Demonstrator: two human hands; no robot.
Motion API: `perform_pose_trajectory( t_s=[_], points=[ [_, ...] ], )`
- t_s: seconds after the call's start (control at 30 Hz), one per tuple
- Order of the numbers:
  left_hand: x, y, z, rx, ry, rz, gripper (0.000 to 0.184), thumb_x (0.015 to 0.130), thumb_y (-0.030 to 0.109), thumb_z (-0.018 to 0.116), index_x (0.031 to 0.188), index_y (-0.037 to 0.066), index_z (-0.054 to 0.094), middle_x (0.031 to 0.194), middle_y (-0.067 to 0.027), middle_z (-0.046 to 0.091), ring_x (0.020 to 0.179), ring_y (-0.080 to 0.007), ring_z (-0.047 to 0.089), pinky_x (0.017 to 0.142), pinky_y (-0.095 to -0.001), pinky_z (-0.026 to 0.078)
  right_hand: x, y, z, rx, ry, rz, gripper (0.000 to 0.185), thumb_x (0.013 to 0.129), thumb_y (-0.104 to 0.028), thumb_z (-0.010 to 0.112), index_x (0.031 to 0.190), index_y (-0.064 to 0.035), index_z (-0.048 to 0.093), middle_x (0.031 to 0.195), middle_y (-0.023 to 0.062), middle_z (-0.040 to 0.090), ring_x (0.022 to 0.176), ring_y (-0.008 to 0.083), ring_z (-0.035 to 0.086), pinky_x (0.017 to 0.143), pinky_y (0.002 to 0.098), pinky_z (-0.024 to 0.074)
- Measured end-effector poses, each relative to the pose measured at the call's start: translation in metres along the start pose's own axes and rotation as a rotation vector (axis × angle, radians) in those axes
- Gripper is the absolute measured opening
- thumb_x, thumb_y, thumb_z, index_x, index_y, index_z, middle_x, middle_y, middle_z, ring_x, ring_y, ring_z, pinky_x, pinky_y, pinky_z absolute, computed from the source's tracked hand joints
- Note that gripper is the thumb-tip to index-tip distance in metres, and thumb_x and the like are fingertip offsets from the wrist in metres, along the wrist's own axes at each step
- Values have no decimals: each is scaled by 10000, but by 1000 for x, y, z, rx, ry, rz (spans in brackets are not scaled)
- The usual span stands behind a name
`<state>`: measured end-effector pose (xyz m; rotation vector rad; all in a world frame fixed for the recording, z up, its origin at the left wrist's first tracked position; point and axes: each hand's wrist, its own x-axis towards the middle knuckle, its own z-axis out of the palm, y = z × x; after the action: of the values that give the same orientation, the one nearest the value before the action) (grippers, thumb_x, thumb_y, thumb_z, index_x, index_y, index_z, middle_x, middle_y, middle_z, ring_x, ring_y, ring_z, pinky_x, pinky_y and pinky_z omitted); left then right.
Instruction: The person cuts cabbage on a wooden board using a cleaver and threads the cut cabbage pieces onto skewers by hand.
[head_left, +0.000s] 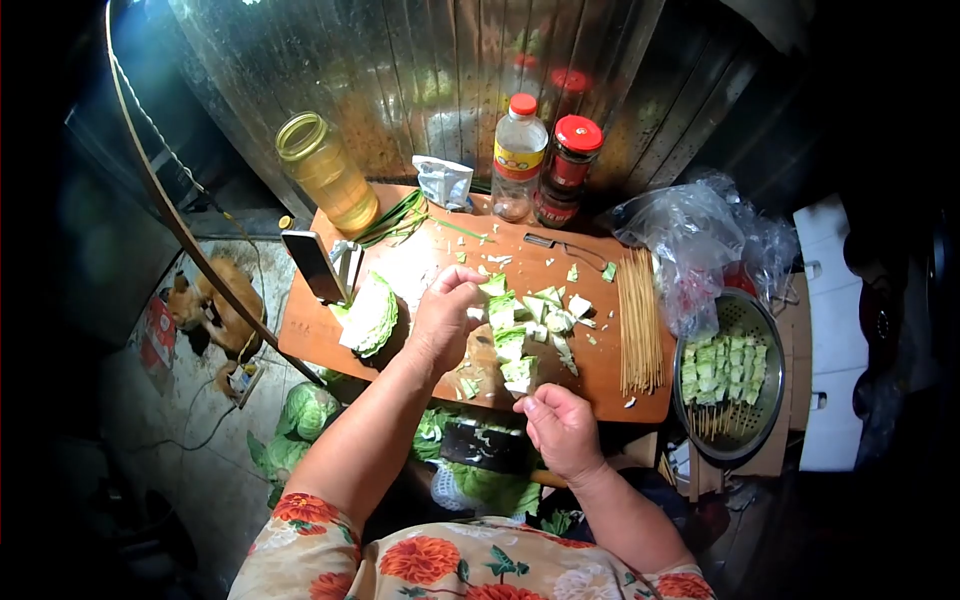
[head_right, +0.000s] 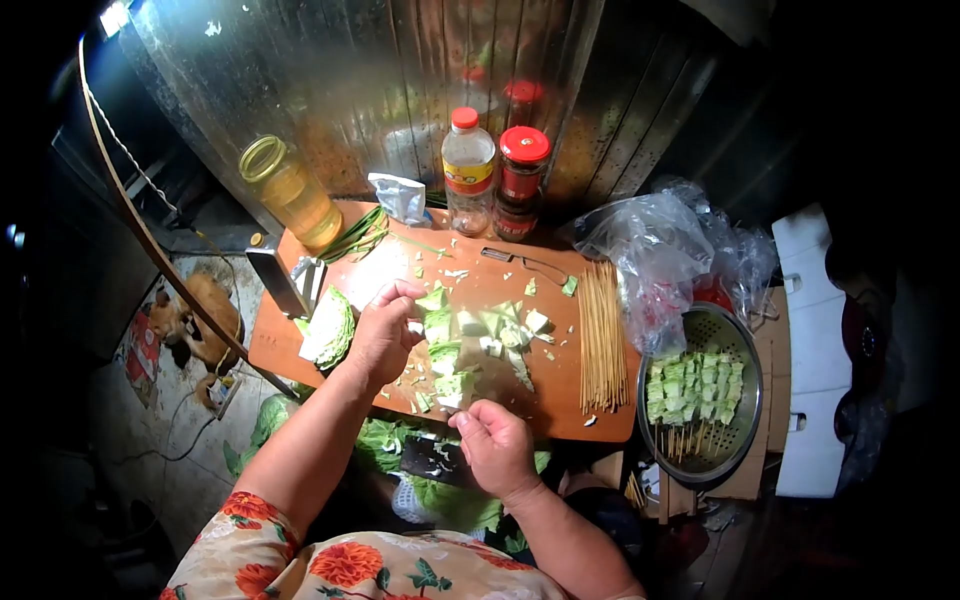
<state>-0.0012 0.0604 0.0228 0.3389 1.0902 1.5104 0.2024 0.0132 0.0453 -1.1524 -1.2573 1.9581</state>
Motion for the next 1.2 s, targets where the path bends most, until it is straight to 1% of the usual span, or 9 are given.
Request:
perform_pose_trajectory(
  t_s=[0.33,0.4,0.47,0.53,0.6,0.63,0.73,0.77,1.2],
  points=[
    [5,-9,-2,44,59,232,103,818,95,529,919,101,545,879,2,567,796,-97,523,699,-249,427,4,-2,-3,1,-7,-5,173,937,-110,529,816,-4,596,580,-47,475,502,22,406,467,190,327],
    [6,-9,5,14,107,264,127,836,125,538,962,140,552,867,33,532,691,-76,465,626,-223,343,3,-4,-3,-11,-8,-30,177,940,-114,526,819,-4,595,579,-48,473,505,22,407,469,189,328],
    [2,-5,12,-94,248,244,179,858,179,534,1024,118,562,907,-3,565,746,-127,527,699,-270,408,2,-3,-2,-35,-28,-41,184,944,-120,523,820,-5,595,578,-48,472,505,20,404,469,189,329],
    [8,-10,10,-127,191,305,263,909,304,521,1096,123,557,961,-44,594,821,-194,577,798,-379,456,2,-1,-2,-30,-49,-44,185,944,-120,521,820,-6,596,578,-49,471,504,21,404,469,189,328],
    [-6,-7,20,-488,-69,-132,354,935,421,489,1124,128,545,999,-77,604,869,-233,595,833,-461,472,2,1,-3,-27,-64,-48,187,945,-121,520,819,-7,597,577,-49,470,504,22,404,469,190,328],
    [-10,-3,30,-549,-16,-130,353,948,464,454,1051,134,525,885,-91,585,704,-218,589,682,-440,520,3,2,-3,-15,-63,-38,187,946,-120,519,816,-10,598,577,-51,470,503,22,405,468,190,326],
    [-5,-7,23,-592,-108,-143,308,946,438,469,1009,141,519,803,-63,575,625,-194,569,644,-418,513,3,3,-2,-10,-52,-29,186,944,-119,520,810,-16,598,574,-52,470,501,26,407,468,193,328],
    [-5,-12,25,-494,3,-131,277,930,405,493,972,131,506,736,-47,557,548,-177,536,598,-395,501,2,4,-1,-17,-44,-26,184,942,-118,522,807,-18,598,571,-50,471,500,28,410,469,195,331],
    [-9,-26,24,-340,144,-139,212,888,350,516,864,139,508,696,-35,548,501,-137,482,514,-323,446,2,20,4,-94,16,-88,167,952,-108,505,831,-15,574,572,-48,450,471,22,370,438,179,291]
  ],
)
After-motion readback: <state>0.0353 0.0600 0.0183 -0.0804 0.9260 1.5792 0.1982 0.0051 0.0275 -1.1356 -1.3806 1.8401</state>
